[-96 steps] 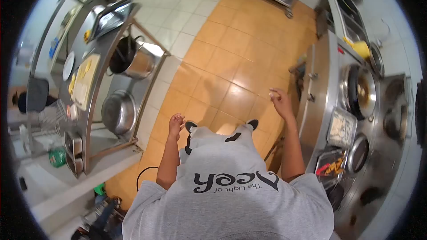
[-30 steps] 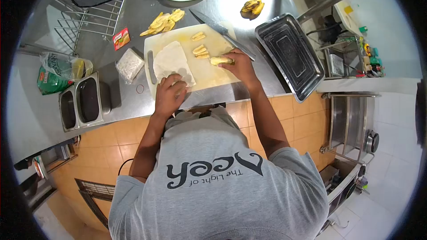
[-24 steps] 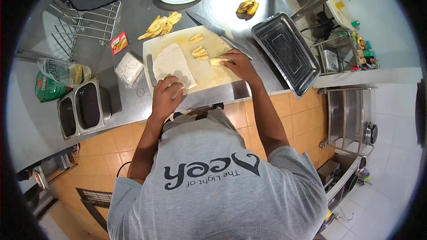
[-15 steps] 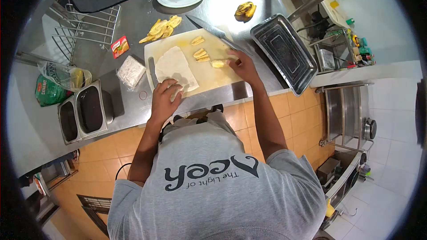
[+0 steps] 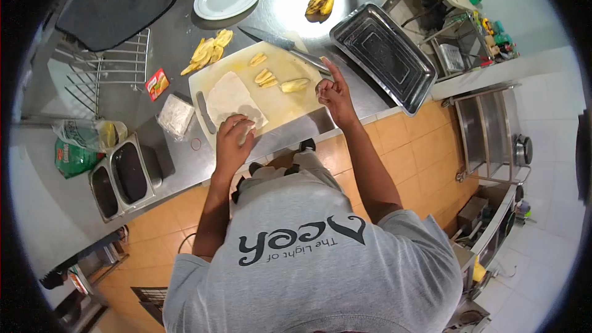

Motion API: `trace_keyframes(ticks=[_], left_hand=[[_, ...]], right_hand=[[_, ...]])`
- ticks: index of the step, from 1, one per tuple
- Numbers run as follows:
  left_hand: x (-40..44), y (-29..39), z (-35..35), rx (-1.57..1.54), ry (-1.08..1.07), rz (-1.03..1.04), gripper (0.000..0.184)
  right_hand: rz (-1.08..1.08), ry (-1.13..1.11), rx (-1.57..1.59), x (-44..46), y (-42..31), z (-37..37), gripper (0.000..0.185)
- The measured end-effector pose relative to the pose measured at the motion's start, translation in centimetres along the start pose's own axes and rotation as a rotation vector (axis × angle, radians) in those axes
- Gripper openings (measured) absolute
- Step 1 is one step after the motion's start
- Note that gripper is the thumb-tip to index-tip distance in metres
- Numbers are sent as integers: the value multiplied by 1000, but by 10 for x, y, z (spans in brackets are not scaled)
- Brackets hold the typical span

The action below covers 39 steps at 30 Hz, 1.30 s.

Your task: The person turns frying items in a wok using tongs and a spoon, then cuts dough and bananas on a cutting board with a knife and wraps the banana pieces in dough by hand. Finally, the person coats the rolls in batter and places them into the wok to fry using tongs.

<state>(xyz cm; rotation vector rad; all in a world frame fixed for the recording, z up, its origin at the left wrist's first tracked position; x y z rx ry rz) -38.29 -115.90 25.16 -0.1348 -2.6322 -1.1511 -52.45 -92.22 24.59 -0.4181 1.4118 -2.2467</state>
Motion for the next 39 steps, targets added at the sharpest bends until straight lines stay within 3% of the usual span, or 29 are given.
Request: trace_keyframes(ticks=[10, 13, 14, 17, 18, 24, 30, 34, 39], left_hand=[[7, -1, 12, -32, 58, -176, 19], [6, -1, 14, 34, 96, -181, 20], [6, 0, 16, 37, 113, -203, 20], [6, 6, 24, 37, 156, -256, 20], [8, 10, 27, 30, 167, -263, 20], [20, 20, 43, 39, 206, -306, 18], [21, 28, 52, 131, 242, -365, 18], [21, 38, 52, 123, 267, -415, 17], [16, 31, 56, 134, 311, -384, 17]], right_hand=[[133, -44, -22, -5, 4, -30, 62], [-33, -50, -430, -6, -1, -29, 59], [2, -64, -864, -13, -10, -31, 62], [-294, -188, -1602, -24, -20, -19, 68], [-223, -234, -1444, -26, -9, -25, 69], [-227, -353, -1646, -40, -13, -51, 64], [-335, -401, -1656, -47, -27, -70, 58], [-214, -408, -1665, -45, -39, -68, 58], [-237, -449, -1651, -29, -19, -49, 54]])
Point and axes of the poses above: each hand's wrist, its own x-axis towards the middle knuckle, its own z-axis out of the palm, y = z × x, the point moved 2 cm from there along x, towards the middle knuckle, and after that the axes turned 7 degrees about -y, right-handed, at the moved point
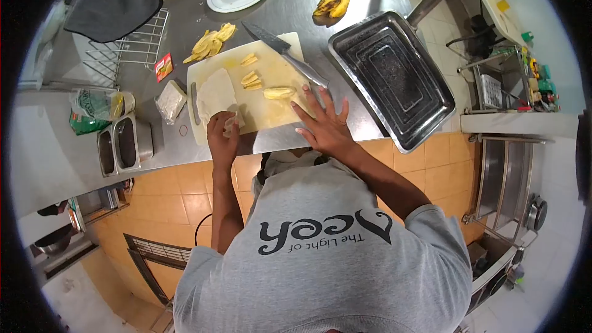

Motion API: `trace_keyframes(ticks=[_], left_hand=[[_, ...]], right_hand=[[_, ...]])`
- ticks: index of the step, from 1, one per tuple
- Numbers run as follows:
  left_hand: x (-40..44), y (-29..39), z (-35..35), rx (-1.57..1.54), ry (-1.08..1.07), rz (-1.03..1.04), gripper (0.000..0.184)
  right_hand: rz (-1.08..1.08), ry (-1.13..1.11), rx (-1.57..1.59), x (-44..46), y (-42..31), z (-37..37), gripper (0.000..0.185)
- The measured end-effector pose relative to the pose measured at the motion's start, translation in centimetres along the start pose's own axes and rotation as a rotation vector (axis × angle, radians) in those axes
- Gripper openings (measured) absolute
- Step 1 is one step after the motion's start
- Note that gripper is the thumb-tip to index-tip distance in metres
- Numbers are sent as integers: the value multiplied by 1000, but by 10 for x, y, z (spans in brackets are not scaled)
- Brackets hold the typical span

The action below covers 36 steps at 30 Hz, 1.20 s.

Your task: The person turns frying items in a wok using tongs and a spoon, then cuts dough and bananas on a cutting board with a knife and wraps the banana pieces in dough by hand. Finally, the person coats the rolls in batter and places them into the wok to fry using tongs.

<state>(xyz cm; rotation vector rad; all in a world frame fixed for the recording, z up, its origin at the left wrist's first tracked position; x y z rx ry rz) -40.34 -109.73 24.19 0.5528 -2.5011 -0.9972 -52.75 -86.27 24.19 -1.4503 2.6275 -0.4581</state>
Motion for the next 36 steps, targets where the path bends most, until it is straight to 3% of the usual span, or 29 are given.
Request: trace_keyframes(ticks=[8, 16, 21, 23, 26, 30, 31, 36], left_hand=[[4, -4, -7, 137, 51, 26, 20], [44, -9, -10, 144, 90, 90, 24], [66, -28, -42, 92, 201, 11, 24], [65, -52, -48, 100, 177, -45, 26], [68, -86, -44, 55, 104, -73, 32], [78, -87, -46, 49, 66, -65, 35], [79, -85, -49, 41, 66, -47, 35], [58, -76, -60, 34, -162, 56, 39]], right_hand=[[42, -112, 34, -5, 11, -11, 42], [109, -19, 17, -15, 11, -13, 36], [112, 53, 38, -17, 8, -20, 35], [152, 75, 33, -15, -3, -29, 36], [59, 86, 299, 2, -4, -26, 37], [-24, 17, 510, 44, -24, -35, 42], [-116, 71, 435, 56, -31, -42, 42], [-65, 65, 456, 101, -49, -36, 36]])
Point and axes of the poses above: each hand's wrist, its own x-axis towards the middle knuckle, its own z-axis out of the palm, y = z × x, the point moved 2 cm from there along x, towards the middle knuckle, and after that the axes turned 7 degrees about -y, right-handed, at the moved point
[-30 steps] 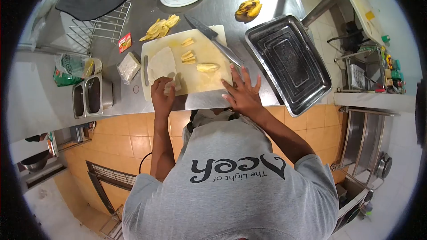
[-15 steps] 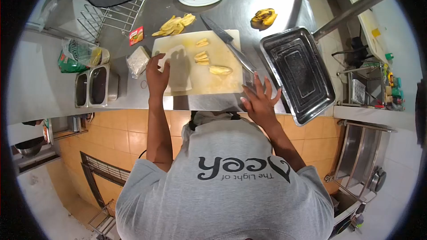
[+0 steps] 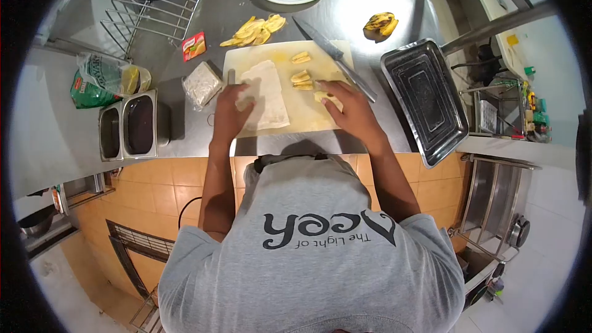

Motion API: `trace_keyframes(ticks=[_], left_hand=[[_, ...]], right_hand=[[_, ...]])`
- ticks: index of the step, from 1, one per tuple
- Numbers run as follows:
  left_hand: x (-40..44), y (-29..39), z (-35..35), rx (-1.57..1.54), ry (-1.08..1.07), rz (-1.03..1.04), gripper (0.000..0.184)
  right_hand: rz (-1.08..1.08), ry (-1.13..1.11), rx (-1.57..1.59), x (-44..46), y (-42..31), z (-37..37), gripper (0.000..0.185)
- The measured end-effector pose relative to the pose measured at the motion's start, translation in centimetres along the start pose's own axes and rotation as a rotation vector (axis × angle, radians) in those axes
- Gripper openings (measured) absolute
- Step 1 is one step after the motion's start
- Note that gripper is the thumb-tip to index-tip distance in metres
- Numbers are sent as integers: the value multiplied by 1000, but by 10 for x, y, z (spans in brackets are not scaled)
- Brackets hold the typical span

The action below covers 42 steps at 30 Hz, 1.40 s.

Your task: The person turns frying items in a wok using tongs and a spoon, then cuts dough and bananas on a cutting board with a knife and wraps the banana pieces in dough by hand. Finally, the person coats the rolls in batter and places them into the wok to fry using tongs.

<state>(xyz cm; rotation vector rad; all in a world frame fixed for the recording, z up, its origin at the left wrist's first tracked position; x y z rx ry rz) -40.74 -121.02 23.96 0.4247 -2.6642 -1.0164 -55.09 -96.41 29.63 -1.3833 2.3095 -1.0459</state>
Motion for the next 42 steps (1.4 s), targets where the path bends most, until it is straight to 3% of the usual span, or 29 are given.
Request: trace_keyframes(ticks=[3, 6, 12, 13, 16, 17, 23, 32, 35, 42], left_hand=[[-16, 6, -3, -1, -79, 61, 40], [-31, 9, -10, -26, -120, 55, 38], [-45, -4, -18, -115, -194, 150, 34], [-47, -5, -21, -124, -213, 155, 31], [-53, -9, -27, -146, -232, 130, 30], [-55, -11, -29, -266, -242, 75, 28], [-64, -26, -38, -316, -214, -5, 29], [-62, -29, -37, -288, -168, 62, 28], [-55, -21, -38, -272, -182, 105, 27], [-48, -2, -39, -246, -224, 178, 26]], right_hand=[[9, 31, 15, 19, 5, 11, 35], [-7, 90, -210, 45, 27, 26, 39], [6, -23, -396, 102, 56, 32, 46], [31, -121, -429, 107, 57, 31, 47], [-120, -101, -286, 114, 71, 33, 50], [-82, -103, -253, 116, 71, 34, 53], [-14, -171, -309, 116, 53, 31, 58], [150, -118, -417, 88, 57, 28, 56], [117, -60, -458, 81, 72, 30, 53], [164, 242, -376, 55, 80, 16, 45]])
Point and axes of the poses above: each hand's wrist, its own x-axis towards the middle knuckle, its own z-axis out of the palm, y = z × x, the point moved 2 cm from there along x, towards the middle knuckle, and after that the axes turned 7 degrees about -y, right-handed, at the moved point
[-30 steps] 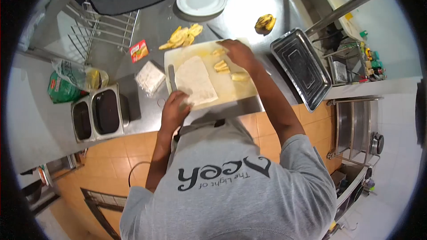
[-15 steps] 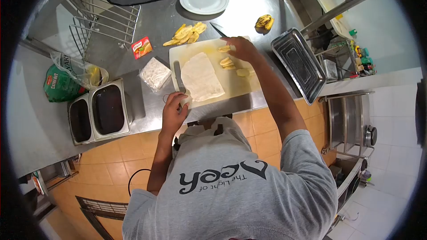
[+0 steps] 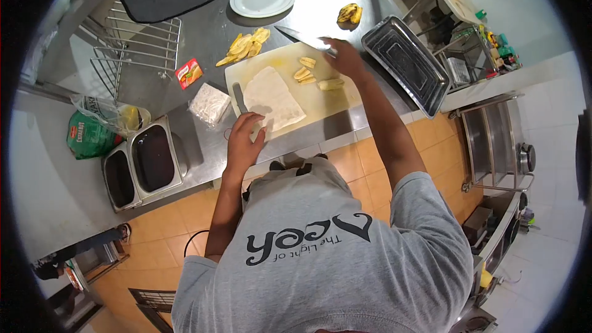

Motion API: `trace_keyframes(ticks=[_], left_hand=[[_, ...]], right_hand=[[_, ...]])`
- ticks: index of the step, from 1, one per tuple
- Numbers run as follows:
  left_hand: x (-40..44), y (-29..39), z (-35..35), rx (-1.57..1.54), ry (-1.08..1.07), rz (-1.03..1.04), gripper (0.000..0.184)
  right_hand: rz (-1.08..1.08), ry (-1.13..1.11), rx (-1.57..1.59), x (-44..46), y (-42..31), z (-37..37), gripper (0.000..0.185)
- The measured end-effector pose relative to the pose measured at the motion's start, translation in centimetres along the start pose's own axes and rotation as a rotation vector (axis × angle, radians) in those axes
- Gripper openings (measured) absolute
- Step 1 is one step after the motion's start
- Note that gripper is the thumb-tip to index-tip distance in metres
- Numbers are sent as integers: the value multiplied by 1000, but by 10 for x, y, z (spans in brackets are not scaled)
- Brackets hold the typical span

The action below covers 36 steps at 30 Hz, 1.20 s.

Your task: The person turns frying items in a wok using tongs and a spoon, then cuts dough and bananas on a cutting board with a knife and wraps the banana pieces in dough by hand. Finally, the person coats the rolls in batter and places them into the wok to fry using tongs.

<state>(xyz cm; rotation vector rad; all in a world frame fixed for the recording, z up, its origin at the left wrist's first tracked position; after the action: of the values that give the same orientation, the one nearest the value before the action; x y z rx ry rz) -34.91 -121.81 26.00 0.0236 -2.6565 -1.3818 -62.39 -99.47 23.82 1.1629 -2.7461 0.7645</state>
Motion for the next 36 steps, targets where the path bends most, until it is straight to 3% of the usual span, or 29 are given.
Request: trace_keyframes(ticks=[2, 5, 11, 17, 19, 20, 22, 27, 36], left_hand=[[2, -4, -2, 16, 17, 6, 26], [1, -10, -3, 71, 50, 40, 26], [18, -12, -2, 132, 90, 60, 26], [58, -13, -1, 231, 65, 120, 27], [67, -17, 5, 256, 49, 112, 29], [72, -22, 9, 274, 49, 125, 30], [85, -29, 14, 346, 49, 155, 34], [103, -61, 32, 578, 21, 137, 44], [104, -69, 30, 695, -116, 97, 51]], right_hand=[[147, 75, -5, -9, 11, -12, 43], [274, -30, -233, -29, 25, -12, 45], [186, -196, -136, -36, 18, -12, 54], [278, -70, 1, -48, 17, -20, 63], [156, 23, -14, -68, 8, -23, 62], [92, 73, -24, -78, 1, -26, 62], [201, -67, 163, -103, -50, -44, 66], [337, -115, 432, -148, -144, -28, 62], [332, -132, 511, -148, -197, 6, 68]])
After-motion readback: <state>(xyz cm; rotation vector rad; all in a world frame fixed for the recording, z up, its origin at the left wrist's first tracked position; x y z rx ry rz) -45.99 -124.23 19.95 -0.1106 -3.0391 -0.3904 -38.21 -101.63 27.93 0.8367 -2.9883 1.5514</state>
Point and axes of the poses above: each hand's wrist, its own x-axis towards the middle knuckle, its own z-axis out of the palm, y = z × x, the point moved 2 cm from there along x, towards the middle knuckle, and after that the axes turned 7 degrees about -y, right-handed, at the moved point
